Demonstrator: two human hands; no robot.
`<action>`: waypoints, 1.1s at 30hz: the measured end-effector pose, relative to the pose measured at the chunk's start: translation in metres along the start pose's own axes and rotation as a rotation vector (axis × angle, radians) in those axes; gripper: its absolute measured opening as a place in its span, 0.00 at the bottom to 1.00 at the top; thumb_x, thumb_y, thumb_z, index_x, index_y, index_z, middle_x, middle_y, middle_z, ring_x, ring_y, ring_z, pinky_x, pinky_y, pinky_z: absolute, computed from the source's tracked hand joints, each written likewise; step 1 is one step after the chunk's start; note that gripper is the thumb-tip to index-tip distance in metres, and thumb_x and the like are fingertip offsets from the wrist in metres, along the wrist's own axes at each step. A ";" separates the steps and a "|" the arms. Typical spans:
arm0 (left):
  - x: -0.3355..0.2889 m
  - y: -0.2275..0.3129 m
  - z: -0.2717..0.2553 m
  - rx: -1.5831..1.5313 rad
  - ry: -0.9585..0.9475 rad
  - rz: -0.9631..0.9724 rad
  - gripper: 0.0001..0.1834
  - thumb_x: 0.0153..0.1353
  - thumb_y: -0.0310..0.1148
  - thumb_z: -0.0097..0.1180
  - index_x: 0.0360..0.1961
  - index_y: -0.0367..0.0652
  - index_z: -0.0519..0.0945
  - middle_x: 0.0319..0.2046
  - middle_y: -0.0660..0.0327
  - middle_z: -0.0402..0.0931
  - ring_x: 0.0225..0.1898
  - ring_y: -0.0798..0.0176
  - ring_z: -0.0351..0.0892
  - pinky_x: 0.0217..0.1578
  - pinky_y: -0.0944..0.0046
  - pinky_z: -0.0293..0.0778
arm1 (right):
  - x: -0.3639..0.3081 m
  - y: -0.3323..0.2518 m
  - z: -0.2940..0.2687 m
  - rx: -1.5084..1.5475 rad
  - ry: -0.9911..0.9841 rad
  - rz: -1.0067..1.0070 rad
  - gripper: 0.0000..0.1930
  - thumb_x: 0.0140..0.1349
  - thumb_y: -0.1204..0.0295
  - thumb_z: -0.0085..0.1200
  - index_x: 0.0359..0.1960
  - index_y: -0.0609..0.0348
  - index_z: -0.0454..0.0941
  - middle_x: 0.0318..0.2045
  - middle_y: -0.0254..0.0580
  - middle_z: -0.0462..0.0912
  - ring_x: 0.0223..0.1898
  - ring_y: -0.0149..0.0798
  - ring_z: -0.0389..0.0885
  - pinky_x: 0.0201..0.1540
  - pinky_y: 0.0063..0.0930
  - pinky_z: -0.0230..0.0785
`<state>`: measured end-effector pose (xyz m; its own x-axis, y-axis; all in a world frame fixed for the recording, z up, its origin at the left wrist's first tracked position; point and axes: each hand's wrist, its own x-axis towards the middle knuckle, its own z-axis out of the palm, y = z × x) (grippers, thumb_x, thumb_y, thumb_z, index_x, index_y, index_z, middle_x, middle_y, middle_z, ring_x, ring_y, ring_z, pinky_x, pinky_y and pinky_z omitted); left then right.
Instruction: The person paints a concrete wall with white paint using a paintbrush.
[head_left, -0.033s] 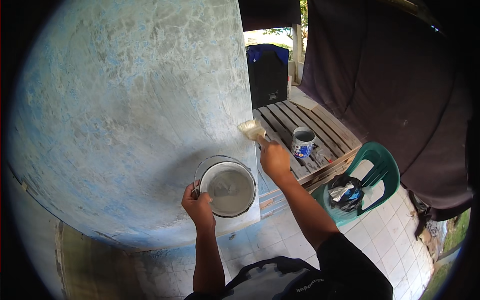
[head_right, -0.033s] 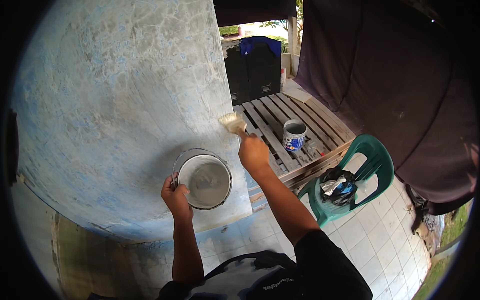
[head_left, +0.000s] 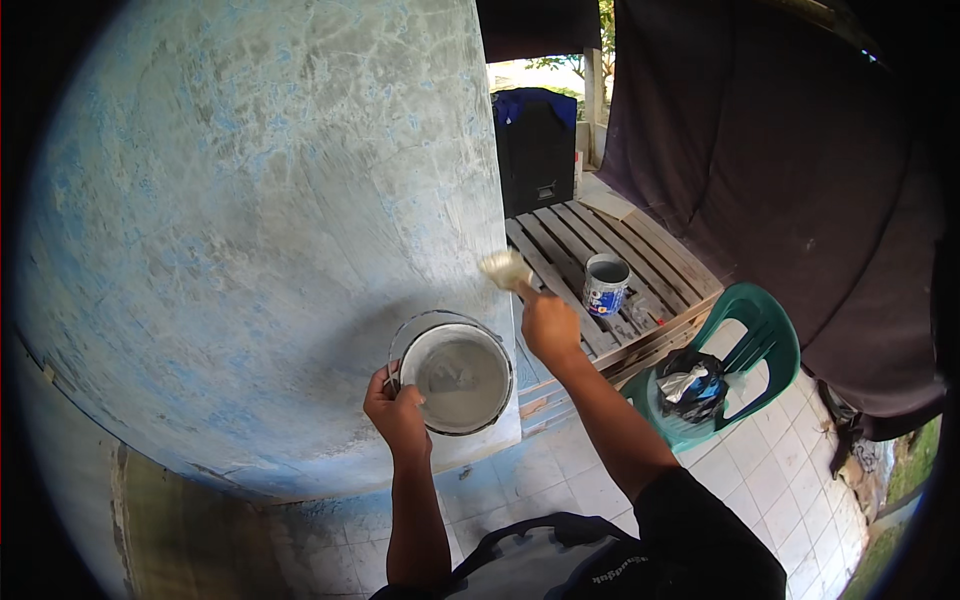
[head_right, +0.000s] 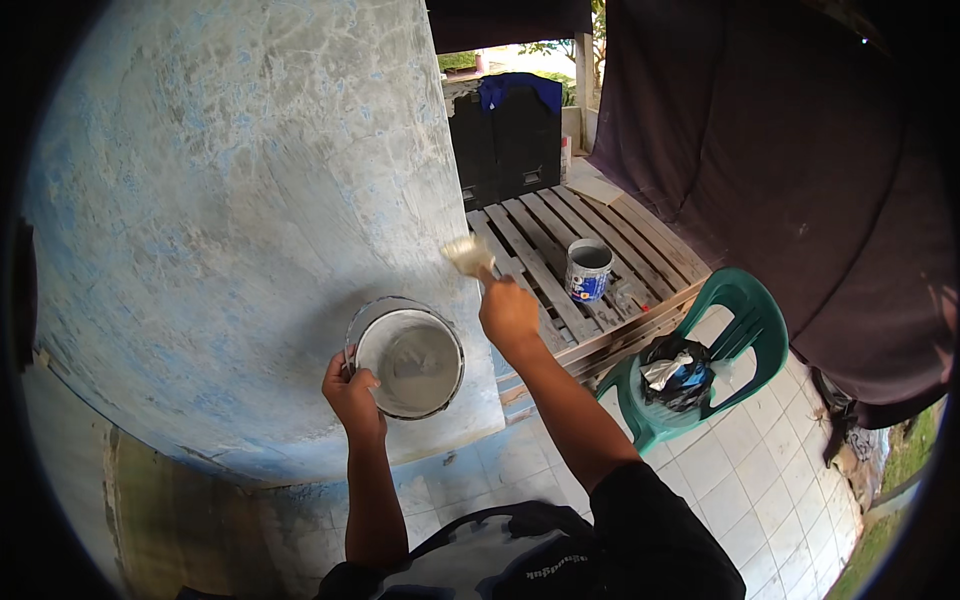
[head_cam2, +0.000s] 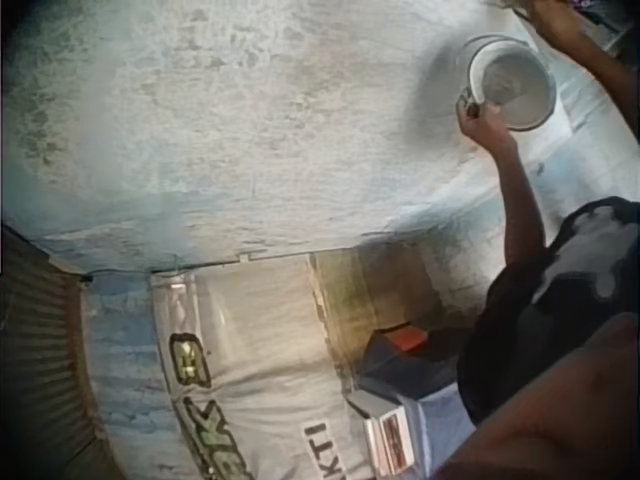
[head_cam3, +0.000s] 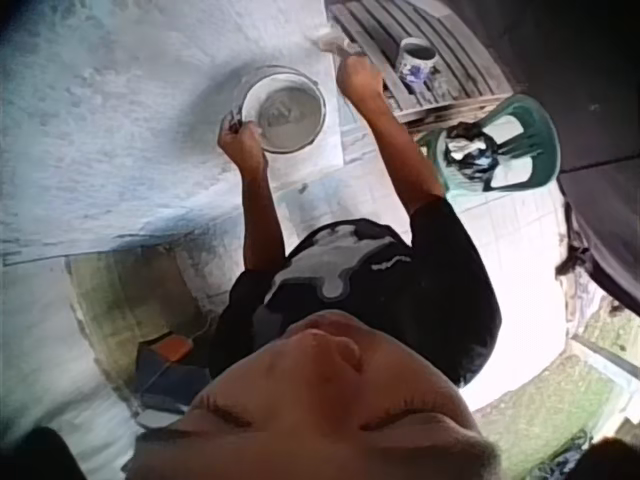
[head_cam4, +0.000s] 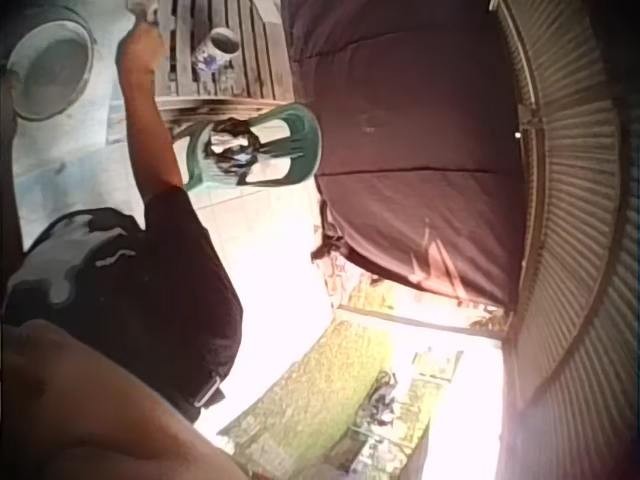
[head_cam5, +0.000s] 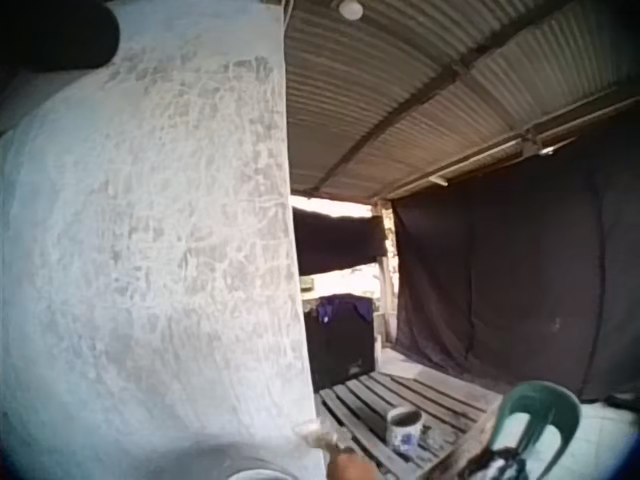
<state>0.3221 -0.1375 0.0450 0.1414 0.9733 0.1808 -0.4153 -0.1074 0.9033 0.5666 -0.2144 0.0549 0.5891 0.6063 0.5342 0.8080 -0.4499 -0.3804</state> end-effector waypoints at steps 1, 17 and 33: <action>0.001 0.000 -0.002 0.008 -0.003 0.002 0.27 0.42 0.15 0.50 0.49 0.28 0.80 0.38 0.55 0.85 0.36 0.63 0.83 0.42 0.68 0.74 | -0.007 0.008 0.013 -0.032 -0.137 0.008 0.19 0.62 0.75 0.53 0.55 0.50 0.82 0.35 0.56 0.85 0.34 0.58 0.87 0.37 0.52 0.81; 0.000 -0.002 -0.010 0.027 0.000 -0.021 0.27 0.42 0.15 0.49 0.48 0.27 0.80 0.39 0.54 0.85 0.38 0.62 0.84 0.43 0.68 0.75 | -0.022 -0.003 0.027 -0.024 -0.104 0.017 0.21 0.65 0.72 0.54 0.60 0.43 0.79 0.34 0.53 0.83 0.30 0.56 0.86 0.32 0.51 0.79; 0.000 0.001 -0.019 0.029 0.011 0.004 0.27 0.42 0.15 0.50 0.49 0.27 0.79 0.38 0.54 0.85 0.37 0.63 0.84 0.43 0.67 0.75 | -0.033 -0.022 0.027 0.091 -0.029 0.047 0.20 0.64 0.73 0.55 0.58 0.46 0.82 0.32 0.52 0.83 0.33 0.58 0.85 0.36 0.53 0.79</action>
<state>0.3051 -0.1336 0.0385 0.1299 0.9750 0.1801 -0.3897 -0.1168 0.9135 0.5297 -0.2070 0.0257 0.6250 0.6056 0.4925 0.7765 -0.4176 -0.4719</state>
